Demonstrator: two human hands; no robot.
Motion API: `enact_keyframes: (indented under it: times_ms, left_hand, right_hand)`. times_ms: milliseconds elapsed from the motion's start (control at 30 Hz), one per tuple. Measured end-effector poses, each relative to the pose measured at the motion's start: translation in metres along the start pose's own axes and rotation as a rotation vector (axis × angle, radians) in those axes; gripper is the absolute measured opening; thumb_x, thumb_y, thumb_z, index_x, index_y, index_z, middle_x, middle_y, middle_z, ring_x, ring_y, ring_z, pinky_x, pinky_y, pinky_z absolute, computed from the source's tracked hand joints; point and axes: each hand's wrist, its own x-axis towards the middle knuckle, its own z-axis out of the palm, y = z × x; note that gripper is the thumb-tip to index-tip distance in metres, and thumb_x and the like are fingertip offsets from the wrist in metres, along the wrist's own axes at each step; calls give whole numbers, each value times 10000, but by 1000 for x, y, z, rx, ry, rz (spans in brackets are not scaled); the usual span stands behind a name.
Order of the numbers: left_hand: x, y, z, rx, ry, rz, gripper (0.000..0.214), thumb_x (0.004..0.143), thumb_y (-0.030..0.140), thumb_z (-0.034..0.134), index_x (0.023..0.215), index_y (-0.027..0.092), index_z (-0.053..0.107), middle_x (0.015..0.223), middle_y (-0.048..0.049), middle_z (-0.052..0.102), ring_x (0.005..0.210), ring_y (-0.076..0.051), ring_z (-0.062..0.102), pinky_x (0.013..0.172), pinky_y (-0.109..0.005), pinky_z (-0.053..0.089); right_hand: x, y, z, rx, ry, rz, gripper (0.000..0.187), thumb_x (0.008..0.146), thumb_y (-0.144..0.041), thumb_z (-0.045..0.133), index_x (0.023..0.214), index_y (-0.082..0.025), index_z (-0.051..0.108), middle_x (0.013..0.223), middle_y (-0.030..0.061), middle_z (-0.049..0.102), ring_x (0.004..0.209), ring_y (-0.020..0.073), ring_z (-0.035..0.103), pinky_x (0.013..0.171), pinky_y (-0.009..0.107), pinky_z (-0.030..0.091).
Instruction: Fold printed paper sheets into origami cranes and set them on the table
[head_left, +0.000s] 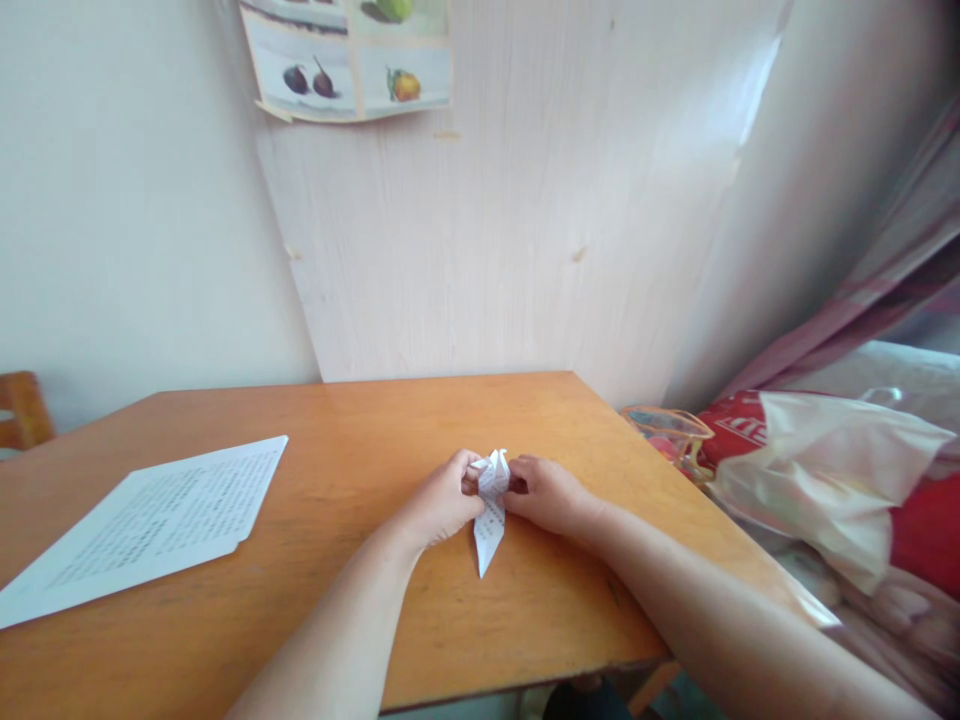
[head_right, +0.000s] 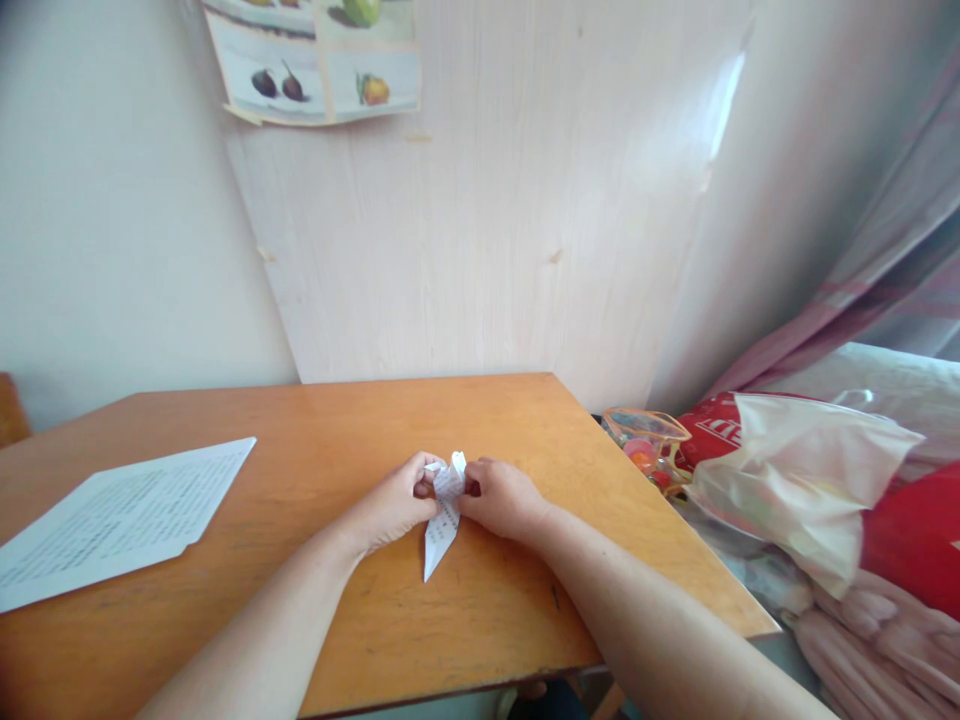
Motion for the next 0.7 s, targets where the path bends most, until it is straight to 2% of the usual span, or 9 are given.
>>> enact_keyframes:
  times_ms: [133,233,333,533,700]
  left_hand:
    - [7,-6,-7,107,269,-9,360,682,42,571,1014,183,553,1003,-59,662,910,-181,621,842,-295,467]
    - [13,-16,-12,156,381,-4,266,732,93,568,974,195,526,975,-61,642,914,-195,609,866,-324,459]
    - [17,-26,-13,195,395,7,233,725,109,586,928,212,538,902,-38,650,881,-201,624,831,-317,464]
    - [18,-34,-14,267,350,27,154,732,134,596,857,222,573,843,-25,670,806,-196,625,763,-295,444]
    - [18,-38,-14,374,321,43,79,799,193,572,872,224,578,846,-26,675,792,-196,623,723,-283,416]
  right_hand:
    - [3,2,0,-56,95,97,130,803,-250,647,706,-191,582,716,-14,603,625,122,505,559,236,283]
    - [7,8,-5,-85,166,167,149,816,-257,635,704,-192,563,748,1,612,655,130,512,578,239,282]
    - [11,15,-14,-113,218,226,163,823,-252,624,695,-191,546,744,16,605,665,140,515,583,244,273]
    - [23,27,-33,-133,278,319,130,827,-219,605,707,-200,557,662,-2,592,602,135,494,553,248,237]
    - [38,60,-60,-151,304,352,100,827,-215,598,731,-195,584,672,-5,594,632,140,515,560,252,258]
